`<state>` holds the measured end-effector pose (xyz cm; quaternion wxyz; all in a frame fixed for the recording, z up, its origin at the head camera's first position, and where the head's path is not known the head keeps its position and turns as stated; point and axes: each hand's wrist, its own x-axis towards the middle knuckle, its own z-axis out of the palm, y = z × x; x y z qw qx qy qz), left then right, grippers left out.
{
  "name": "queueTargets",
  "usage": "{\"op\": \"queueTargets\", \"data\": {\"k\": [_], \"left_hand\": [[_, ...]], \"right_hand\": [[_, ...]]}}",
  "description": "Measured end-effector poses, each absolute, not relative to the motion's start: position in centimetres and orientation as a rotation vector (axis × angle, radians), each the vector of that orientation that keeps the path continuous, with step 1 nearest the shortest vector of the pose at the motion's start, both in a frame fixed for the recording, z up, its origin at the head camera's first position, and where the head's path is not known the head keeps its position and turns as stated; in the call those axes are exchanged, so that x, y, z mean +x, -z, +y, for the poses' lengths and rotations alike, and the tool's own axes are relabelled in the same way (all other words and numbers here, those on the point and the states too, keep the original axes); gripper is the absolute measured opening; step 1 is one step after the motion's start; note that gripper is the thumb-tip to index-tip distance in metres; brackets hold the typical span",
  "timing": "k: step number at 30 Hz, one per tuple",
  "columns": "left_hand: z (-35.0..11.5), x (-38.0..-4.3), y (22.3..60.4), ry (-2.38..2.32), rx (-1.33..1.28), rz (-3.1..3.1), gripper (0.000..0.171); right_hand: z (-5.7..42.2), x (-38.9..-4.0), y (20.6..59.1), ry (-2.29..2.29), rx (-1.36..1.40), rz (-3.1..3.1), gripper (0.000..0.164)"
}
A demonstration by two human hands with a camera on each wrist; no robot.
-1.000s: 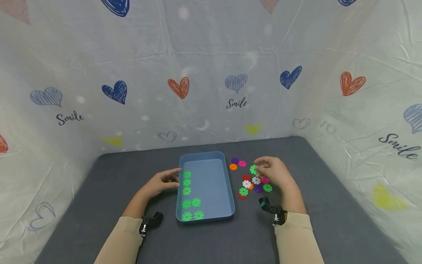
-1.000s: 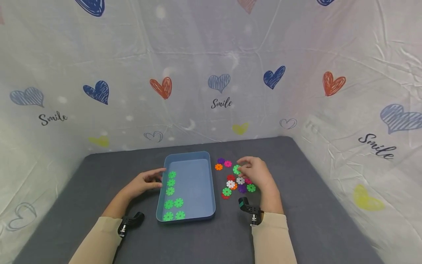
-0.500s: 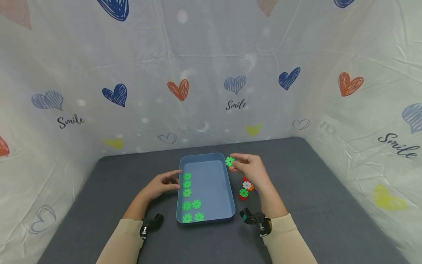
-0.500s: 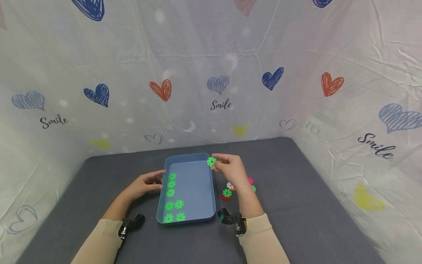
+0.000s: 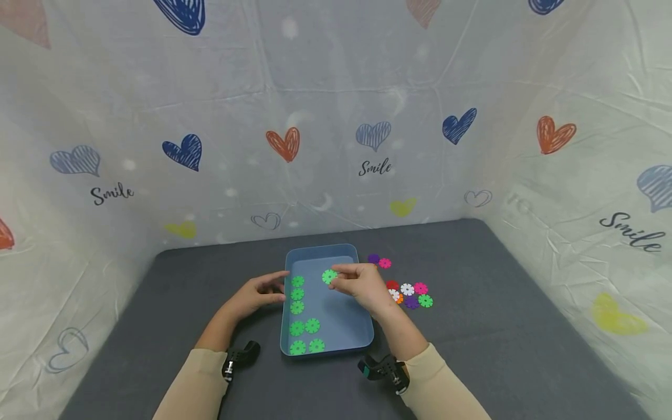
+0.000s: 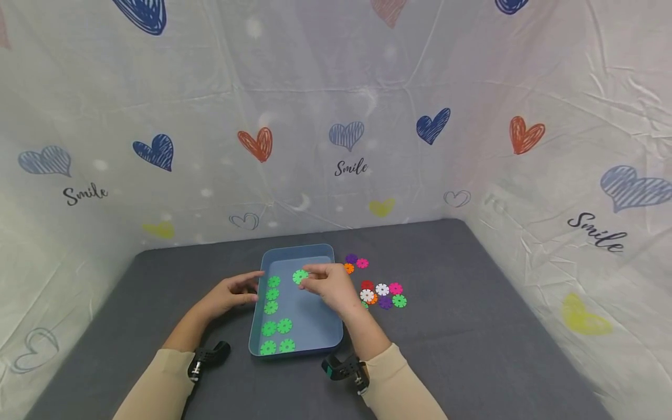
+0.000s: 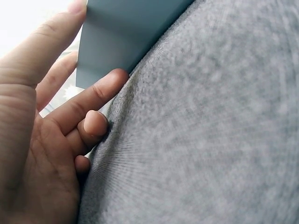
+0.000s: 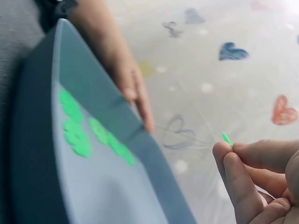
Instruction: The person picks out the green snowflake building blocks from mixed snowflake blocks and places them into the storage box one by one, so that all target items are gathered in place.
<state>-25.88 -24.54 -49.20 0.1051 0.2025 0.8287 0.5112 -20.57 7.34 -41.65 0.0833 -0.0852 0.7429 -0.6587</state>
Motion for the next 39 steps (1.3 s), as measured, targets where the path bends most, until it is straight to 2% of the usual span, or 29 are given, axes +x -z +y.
{"op": "queueTargets", "data": {"k": [9,18,26,39], "left_hand": [[-24.6,-26.0,49.4,-1.502,0.578,2.44,0.067],[-24.5,-26.0,49.5,-1.51,0.621,2.415,0.066],[-24.7,-26.0,49.1,-1.481,0.618,2.434,0.064],[-24.8,-26.1,49.3,-1.483,0.638,2.431,0.065]], "right_hand": [[4.8,-20.6,44.1,1.784,-0.313,2.395,0.037],[3.2,-20.2,46.9,1.319,-0.579,2.782,0.03],[2.6,-20.2,47.3,1.003,-0.722,2.953,0.029],[3.6,-20.4,45.8,1.179,-0.682,2.799,0.033]]}}
